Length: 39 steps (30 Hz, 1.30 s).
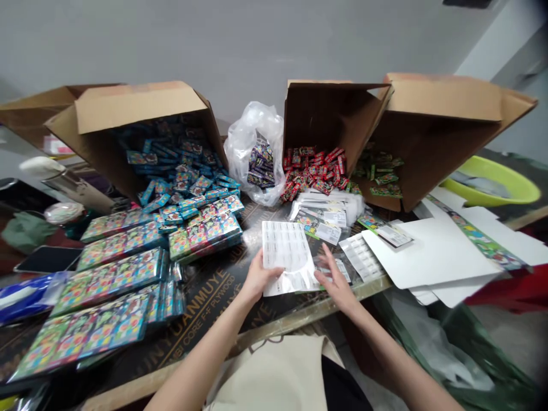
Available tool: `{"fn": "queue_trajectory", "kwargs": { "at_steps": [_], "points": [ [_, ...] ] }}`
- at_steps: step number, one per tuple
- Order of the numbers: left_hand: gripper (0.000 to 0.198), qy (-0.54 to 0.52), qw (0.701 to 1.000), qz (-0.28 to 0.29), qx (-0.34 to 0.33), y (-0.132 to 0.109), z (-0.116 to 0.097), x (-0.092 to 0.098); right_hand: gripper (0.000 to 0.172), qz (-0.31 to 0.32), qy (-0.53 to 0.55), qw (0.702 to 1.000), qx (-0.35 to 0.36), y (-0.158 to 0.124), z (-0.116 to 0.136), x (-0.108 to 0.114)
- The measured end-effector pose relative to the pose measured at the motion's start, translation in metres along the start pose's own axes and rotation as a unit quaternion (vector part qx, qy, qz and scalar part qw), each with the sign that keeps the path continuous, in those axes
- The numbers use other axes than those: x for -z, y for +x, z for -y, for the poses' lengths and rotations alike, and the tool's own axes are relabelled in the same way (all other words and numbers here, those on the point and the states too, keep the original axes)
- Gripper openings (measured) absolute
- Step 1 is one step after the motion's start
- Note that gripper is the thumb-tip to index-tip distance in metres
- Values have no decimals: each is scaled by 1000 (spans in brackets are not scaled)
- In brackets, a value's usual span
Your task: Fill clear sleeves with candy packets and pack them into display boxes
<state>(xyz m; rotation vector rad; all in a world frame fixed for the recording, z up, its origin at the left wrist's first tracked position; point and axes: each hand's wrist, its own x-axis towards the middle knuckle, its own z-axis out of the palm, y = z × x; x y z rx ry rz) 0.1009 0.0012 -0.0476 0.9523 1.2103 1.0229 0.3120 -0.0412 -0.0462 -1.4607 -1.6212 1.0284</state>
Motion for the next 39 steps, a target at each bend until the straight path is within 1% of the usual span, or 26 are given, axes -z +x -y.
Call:
{"fn": "queue_trajectory", "kwargs": {
  "at_steps": [1,2,3,4,5,7,9,10,12,14,15,18,20,22,23,24,25,26,27,29,30,31,32,35,37,39],
  "points": [
    [67,4,1000,-1,-18,-1,-3,1,78,39,91,995,-32,2,1,0],
    [70,8,999,-4,-37,-2,-5,1,84,78,168,981,-50,3,2,-1],
    [74,11,998,-7,-53,-3,-7,1,87,105,225,967,-58,3,5,-3],
    [81,10,998,-9,-63,-5,-9,0,84,113,261,957,-57,4,7,-5],
    [89,5,998,-5,-65,-8,-10,-1,78,106,279,953,-54,4,9,-6],
    [105,-15,999,22,-44,-14,-13,-3,60,80,285,954,-48,6,12,-7],
    [110,-31,997,66,0,-20,-16,-5,50,73,275,957,-54,9,10,-5],
    [104,-32,996,82,22,-23,-18,-5,48,74,269,959,-60,11,8,-3],
    [77,-23,995,85,52,-25,-19,-5,47,71,251,963,-67,13,4,-1],
    [51,-10,997,60,55,-24,-18,-6,46,55,235,967,-78,15,1,1],
    [45,-4,998,44,46,-23,-17,-6,45,42,229,969,-85,16,1,1],
    [34,37,999,5,1,-19,-17,-9,32,-9,182,979,-86,17,8,3],
    [26,105,993,-25,-43,-18,-23,-10,22,-68,87,993,-37,16,19,7],
    [21,185,976,-55,-104,-20,-36,-9,17,-129,-27,991,27,16,33,15],
    [20,215,965,-64,-138,-21,-45,-9,17,-145,-62,986,51,16,41,20],
    [19,233,956,-63,-166,-22,-54,-7,18,-139,-71,986,62,17,48,25],
    [18,236,953,-47,-182,-22,-64,-6,21,-116,-51,990,57,18,54,30],
    [18,226,957,-15,-178,-22,-73,-5,24,-80,-11,996,39,19,58,35],
    [18,204,966,27,-154,-21,-79,-4,27,-40,42,998,12,22,61,38],
    [20,152,980,103,-72,-16,-84,-3,30,28,140,989,-46,28,60,41],
    [22,134,983,120,-36,-12,-82,-3,30,48,170,982,-66,31,56,40],
    [22,125,985,118,-11,-6,-78,-3,29,62,186,978,-75,35,51,38],
    [22,124,987,102,0,-1,-71,-3,28,69,191,976,-74,40,44,36],
    [19,133,990,51,5,15,-47,-3,28,44,161,986,-28,54,18,29],
    [19,130,991,38,16,23,-35,-1,30,8,107,994,8,64,-1,31],
    [21,124,991,28,32,27,-27,4,33,-17,-7,999,31,71,-18,37]
  ]
}}
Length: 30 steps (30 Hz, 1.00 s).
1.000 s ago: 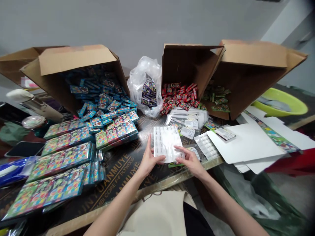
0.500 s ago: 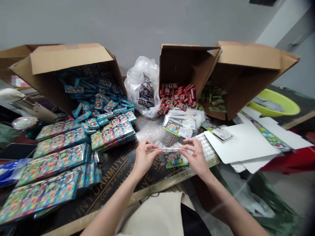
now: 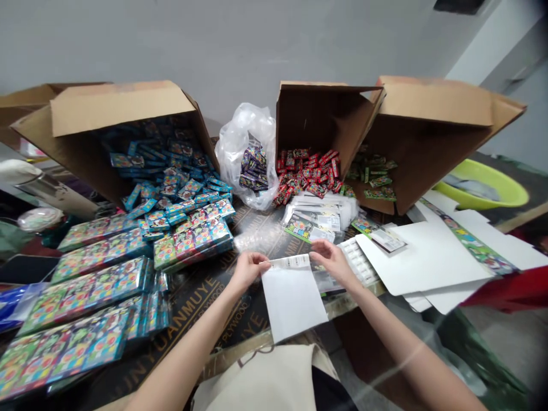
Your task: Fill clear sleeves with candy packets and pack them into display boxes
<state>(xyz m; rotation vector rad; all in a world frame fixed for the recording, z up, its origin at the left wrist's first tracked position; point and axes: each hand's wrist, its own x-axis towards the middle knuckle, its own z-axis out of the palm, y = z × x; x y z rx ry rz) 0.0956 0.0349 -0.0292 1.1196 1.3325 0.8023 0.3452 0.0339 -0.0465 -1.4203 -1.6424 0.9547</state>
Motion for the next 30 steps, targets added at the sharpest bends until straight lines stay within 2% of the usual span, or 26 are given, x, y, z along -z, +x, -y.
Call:
{"fn": "queue_trajectory", "kwargs": {
  "at_steps": [2,4,6,8,12,13,16,18,20,22,25,30],
  "points": [
    [23,-8,1000,-10,17,3,6,5,39,13,-168,986,12,3,-15,8],
    [25,-15,999,-19,31,5,11,10,46,53,-318,947,11,2,-26,13],
    [26,-24,999,-25,42,6,15,15,49,88,-387,918,7,0,-35,14],
    [27,-36,998,-22,52,8,18,20,41,110,-366,924,3,-1,-40,13],
    [30,-69,995,3,68,9,17,30,16,164,-234,958,-10,10,-42,24],
    [31,-77,995,8,70,9,15,31,12,157,-190,969,-13,15,-40,30],
    [31,-89,993,17,70,12,6,25,15,72,-27,997,-23,30,-28,51],
    [29,-79,995,21,51,15,-3,12,15,41,48,997,-41,37,-15,59],
    [26,-50,998,18,15,17,-13,-3,20,46,92,993,-53,41,-1,57],
    [25,-9,1000,9,-24,19,-22,-18,26,58,107,992,-41,43,11,49],
    [26,34,998,5,-54,20,-32,-31,29,76,55,995,-15,44,17,34],
    [24,17,999,2,-51,24,-31,-33,24,142,30,989,-15,47,9,25]
  ]
}}
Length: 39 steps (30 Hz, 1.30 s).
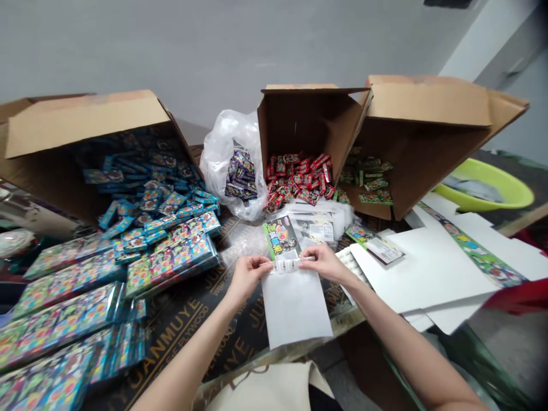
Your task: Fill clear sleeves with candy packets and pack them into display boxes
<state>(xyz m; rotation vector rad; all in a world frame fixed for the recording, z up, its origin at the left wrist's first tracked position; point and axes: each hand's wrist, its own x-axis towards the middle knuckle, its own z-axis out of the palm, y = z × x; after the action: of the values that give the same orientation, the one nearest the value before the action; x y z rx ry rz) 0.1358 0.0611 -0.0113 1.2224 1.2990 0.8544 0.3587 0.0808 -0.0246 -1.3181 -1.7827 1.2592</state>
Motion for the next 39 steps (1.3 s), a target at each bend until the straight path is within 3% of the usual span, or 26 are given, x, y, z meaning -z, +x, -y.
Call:
{"fn": "queue_trajectory", "kwargs": {
  "at_steps": [3,5,8,9,11,14,17,20,23,26,29,31,33,36,39],
  "points": [
    [24,-21,999,-1,25,4,8,4,25,16,-45,998,37,2,-2,11],
    [25,-46,998,-14,51,10,16,7,23,-62,-80,992,72,1,1,26],
    [26,-76,993,-39,82,23,34,6,22,-244,-80,961,99,-3,7,54],
    [26,-80,992,-48,86,28,40,3,28,-275,-59,954,102,-5,9,62],
    [27,-85,990,-70,92,38,54,-7,47,-269,-1,958,102,-9,8,69],
    [26,-85,985,-108,100,53,70,-30,55,-226,77,968,75,-14,-9,54],
    [24,-64,984,-137,98,60,80,-47,53,-243,79,967,26,-19,-39,14],
    [26,-18,986,-138,86,60,80,-51,57,-296,-88,951,-8,-26,-58,-22],
    [37,44,990,-120,59,54,71,-40,58,-345,-324,881,-15,-32,-57,-25],
    [53,210,970,-124,-19,43,61,-19,54,-386,-453,802,-58,-47,-51,23],
    [55,377,916,-117,-76,28,61,7,58,-462,-481,729,-157,-84,-60,103],
    [55,390,912,-100,-79,16,68,23,64,-530,-460,674,-228,-118,-75,154],
    [55,373,921,-88,-77,5,76,34,83,-618,-384,618,-297,-150,-92,190],
    [55,330,938,-77,-75,-5,83,40,101,-694,-193,605,-340,-185,-113,216],
    [51,297,948,-70,-94,-11,81,36,87,-718,-115,608,-320,-200,-114,218]
  ]
}}
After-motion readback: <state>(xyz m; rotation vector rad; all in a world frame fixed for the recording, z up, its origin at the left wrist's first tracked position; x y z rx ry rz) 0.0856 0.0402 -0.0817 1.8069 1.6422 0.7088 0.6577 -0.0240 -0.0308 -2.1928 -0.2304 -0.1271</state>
